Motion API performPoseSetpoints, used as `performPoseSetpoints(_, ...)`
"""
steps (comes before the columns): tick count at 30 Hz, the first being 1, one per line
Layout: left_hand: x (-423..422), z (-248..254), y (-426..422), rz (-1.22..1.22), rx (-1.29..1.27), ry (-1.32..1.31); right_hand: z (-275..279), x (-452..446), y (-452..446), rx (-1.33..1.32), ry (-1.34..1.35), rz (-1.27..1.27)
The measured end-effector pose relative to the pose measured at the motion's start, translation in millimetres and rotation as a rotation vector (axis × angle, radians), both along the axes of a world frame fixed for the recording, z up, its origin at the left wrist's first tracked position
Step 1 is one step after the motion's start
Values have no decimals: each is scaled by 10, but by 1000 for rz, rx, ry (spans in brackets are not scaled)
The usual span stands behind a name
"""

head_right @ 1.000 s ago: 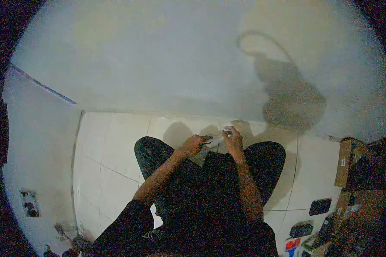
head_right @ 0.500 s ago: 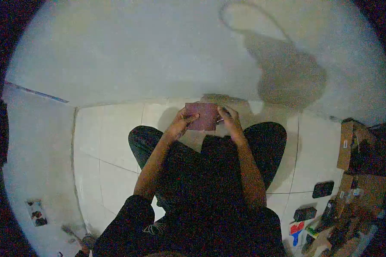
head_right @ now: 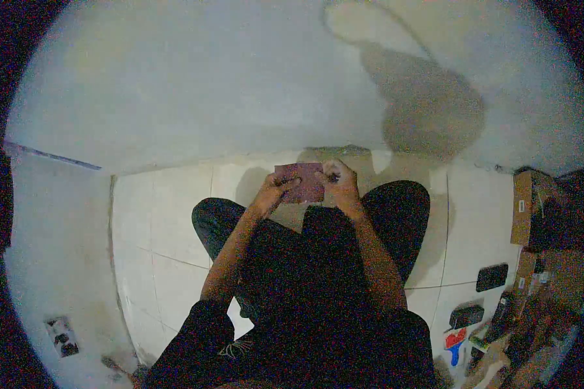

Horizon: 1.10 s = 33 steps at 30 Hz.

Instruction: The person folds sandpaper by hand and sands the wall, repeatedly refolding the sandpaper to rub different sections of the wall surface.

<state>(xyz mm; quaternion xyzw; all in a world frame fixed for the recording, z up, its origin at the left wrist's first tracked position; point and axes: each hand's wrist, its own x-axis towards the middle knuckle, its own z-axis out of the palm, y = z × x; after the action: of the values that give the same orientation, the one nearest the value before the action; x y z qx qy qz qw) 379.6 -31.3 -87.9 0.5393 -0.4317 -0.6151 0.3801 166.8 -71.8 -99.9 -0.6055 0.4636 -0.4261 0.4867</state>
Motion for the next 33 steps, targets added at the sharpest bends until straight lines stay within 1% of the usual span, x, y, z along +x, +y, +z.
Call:
performPoseSetpoints(2, -32, 28, -5, -17, 12, -37, 36, 2, 10, -24, 60, 1)
performPoseSetpoints(4, -78, 121, 11, 121, 83, 158, 83, 21, -6, -55, 41, 2)
performPoseSetpoints(5, -46, 177, 20, 124, 72, 150, 98, 28, 4, -75, 29, 10)
performPoseSetpoints(6, -49, 229, 64, 135, 39, 65, 70, -17, 51, -90, 19, 20)
performPoseSetpoints(7, -46, 312, 72, 148, 0, -17, -3, -41, 64, 93, -169, 17)
performPoseSetpoints(8, -17, 419, 78, 158, -20, -25, -58, -42, 37, 283, -358, 16)
performPoseSetpoints(10, -43, 864, 111, 427, -311, -490, -93, -69, -22, 231, -375, 70)
performPoseSetpoints(12, -202, 1256, 26, 663, -937, -587, 16, -107, -16, 276, -281, -56)
performPoseSetpoints(13, -186, 1319, 17, 659, -1051, -809, 26, -125, 6, 319, -293, -32)
performPoseSetpoints(14, -217, 1379, -26, 657, -1065, -815, -46, -165, 15, 309, -304, -30)
performPoseSetpoints(16, -197, 1461, -204, 535, -1552, -1100, -233, -174, -3, 280, -322, -16)
performPoseSetpoints(17, -116, 1471, -294, 503, -1626, -1113, -289, -167, 20, 273, -323, -19)
performPoseSetpoints(18, -139, 1515, -364, 504, -1635, -1109, -282, -174, 54, 273, -315, -39)
performPoseSetpoints(20, -80, 1683, -571, 870, -1427, -1057, -198, -101, -7, 274, -316, -64)
performPoseSetpoints(21, -138, 1727, -662, 942, -1392, -938, -142, -117, -1, 286, -290, -62)
performPoseSetpoints(22, -143, 1637, -762, 942, -1396, -939, -116, -123, -4, 297, -264, -58)
performPoseSetpoints(23, -107, 1464, -868, 681, -1453, -1035, -111, -106, -15, 294, -266, -54)
performPoseSetpoints(24, -120, 1407, -900, 414, -1488, -1120, -116, -95, -10, 253, -282, -56)
performPoseSetpoints(26, -126, 1267, -888, -109, -1336, -1265, -131, -101, -3, 207, -298, -61)
performPoseSetpoints(27, -73, 1237, -932, -229, -1323, -1316, -118, -118, 6, 228, -313, -27)
performPoseSetpoints(28, 6, 1234, -991, -237, -1333, -1315, -116, -131, -9, 246, -331, 2)
performPoseSetpoints(29, 87, 1220, -1039, 36, -1375, -1301, -139, -151, -28, 244, -334, -8)
performPoseSetpoints(30, 144, 1242, -1055, 309, -1399, -1275, -172, -129, -39, 200, -269, -27)
performPoseSetpoints(31, -110, 1501, -929, 564, -1355, -1179, -221, -105, -55, 157, -205, -42)
performPoseSetpoints(32, -43, 1444, -931, 565, -1350, -1184, -267, -105, -74, 160, -206, -38)
performPoseSetpoints(33, 48, 1435, -920, 158, -1348, -1269, -276, -91, -95, 179, -190, -69)
